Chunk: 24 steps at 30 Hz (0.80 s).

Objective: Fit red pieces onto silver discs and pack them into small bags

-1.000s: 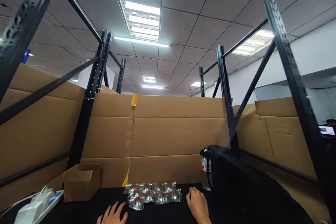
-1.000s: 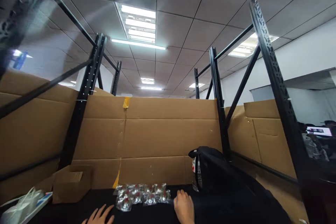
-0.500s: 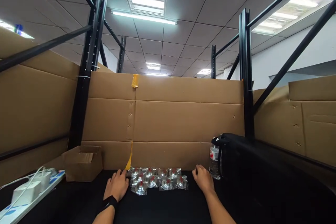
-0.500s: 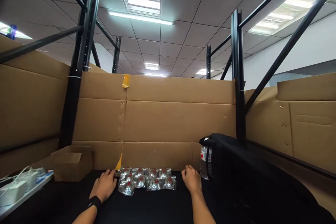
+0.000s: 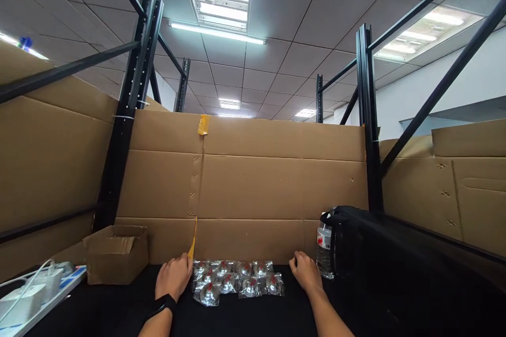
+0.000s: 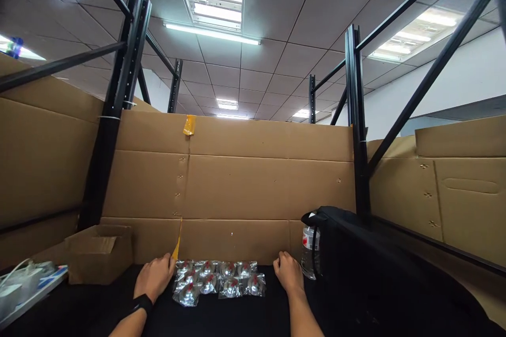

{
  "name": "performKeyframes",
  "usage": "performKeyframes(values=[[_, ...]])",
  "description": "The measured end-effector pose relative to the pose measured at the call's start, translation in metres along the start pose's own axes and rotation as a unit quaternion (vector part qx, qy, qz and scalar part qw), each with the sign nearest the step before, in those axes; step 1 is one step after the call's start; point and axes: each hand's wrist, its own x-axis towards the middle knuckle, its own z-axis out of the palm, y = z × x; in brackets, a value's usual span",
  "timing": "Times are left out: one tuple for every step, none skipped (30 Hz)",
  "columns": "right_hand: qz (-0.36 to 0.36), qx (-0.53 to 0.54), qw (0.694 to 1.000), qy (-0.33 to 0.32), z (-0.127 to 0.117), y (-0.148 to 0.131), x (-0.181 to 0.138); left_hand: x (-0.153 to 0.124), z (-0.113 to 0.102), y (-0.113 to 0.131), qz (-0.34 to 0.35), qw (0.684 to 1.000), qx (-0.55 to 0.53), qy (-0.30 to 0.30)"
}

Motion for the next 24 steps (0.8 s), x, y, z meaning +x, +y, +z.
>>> performKeyframes(values=[[0.005,-0.002,1.0,-0.003,0.001,-0.001,0.001,0.001,-0.002,0.0,-0.004,1.0,-0.006,-0.002],[0.008,-0.005,1.0,-0.006,0.001,-0.001,0.003,0.002,-0.004,0.0,-0.011,1.0,-0.012,-0.004],[0.008,-0.008,1.0,-0.007,0.002,-0.002,0.004,0.003,-0.005,0.001,-0.019,1.0,-0.019,-0.007],[0.005,-0.011,1.0,-0.007,0.004,-0.002,0.006,0.003,-0.006,0.001,-0.028,0.999,-0.026,-0.011],[0.001,-0.014,1.0,-0.007,0.005,-0.002,0.007,0.004,-0.007,0.001,-0.037,0.999,-0.033,-0.017],[-0.002,-0.016,1.0,-0.007,0.006,-0.002,0.008,0.004,-0.008,0.001,-0.046,0.998,-0.04,-0.021],[-0.003,-0.018,1.0,-0.007,0.008,-0.002,0.009,0.004,-0.008,0.0,-0.051,0.997,-0.046,-0.025],[-0.002,-0.019,1.0,-0.007,0.009,-0.002,0.01,0.004,-0.008,0.0,-0.054,0.997,-0.051,-0.027],[0.002,-0.019,1.0,-0.007,0.01,-0.002,0.01,0.004,-0.008,0.0,-0.056,0.997,-0.055,-0.029],[0.005,-0.016,1.0,-0.006,0.01,-0.003,0.011,0.004,-0.008,-0.001,-0.055,0.996,-0.058,-0.028],[0.007,-0.01,1.0,-0.003,0.01,-0.003,0.011,0.003,-0.007,-0.001,-0.054,0.996,-0.061,-0.026],[0.007,0.002,1.0,0.001,0.009,-0.005,0.01,0.003,-0.007,-0.002,-0.053,0.996,-0.063,-0.024],[0.005,0.021,1.0,0.008,0.007,-0.007,0.01,0.003,-0.006,-0.002,-0.052,0.996,-0.063,-0.023],[0.0,0.046,0.999,0.015,0.004,-0.01,0.01,0.002,-0.005,-0.003,-0.051,0.996,-0.064,-0.022],[-0.009,0.077,0.997,0.021,0.001,-0.014,0.009,0.002,-0.005,-0.003,-0.049,0.997,-0.062,-0.02],[-0.022,0.112,0.993,0.023,-0.002,-0.019,0.008,0.002,-0.005,-0.003,-0.046,0.997,-0.06,-0.018],[-0.039,0.148,0.988,0.018,-0.005,-0.025,0.007,0.002,-0.005,-0.002,-0.041,0.997,-0.058,-0.017],[-0.058,0.183,0.981,0.006,-0.008,-0.03,0.006,0.002,-0.006,-0.002,-0.035,0.998,-0.056,-0.017],[-0.078,0.214,0.974,-0.012,-0.011,-0.036,0.004,0.001,-0.006,-0.002,-0.03,0.998,-0.054,-0.017],[-0.095,0.241,0.965,-0.038,-0.013,-0.042,0.002,0.001,-0.007,-0.002,-0.028,0.998,-0.052,-0.018],[-0.108,0.262,0.956,-0.069,-0.015,-0.048,-0.001,0.001,-0.008,-0.002,-0.029,0.998,-0.051,-0.019],[-0.117,0.278,0.948,-0.104,-0.016,-0.053,-0.003,0.0,-0.009,-0.001,-0.033,0.998,-0.051,-0.019],[-0.122,0.289,0.94,-0.137,-0.017,-0.057,-0.007,0.0,-0.01,-0.001,-0.038,0.998,-0.052,-0.018],[-0.121,0.295,0.933,-0.165,-0.018,-0.06,-0.01,-0.001,-0.01,-0.001,-0.043,0.997,-0.054,-0.015]])
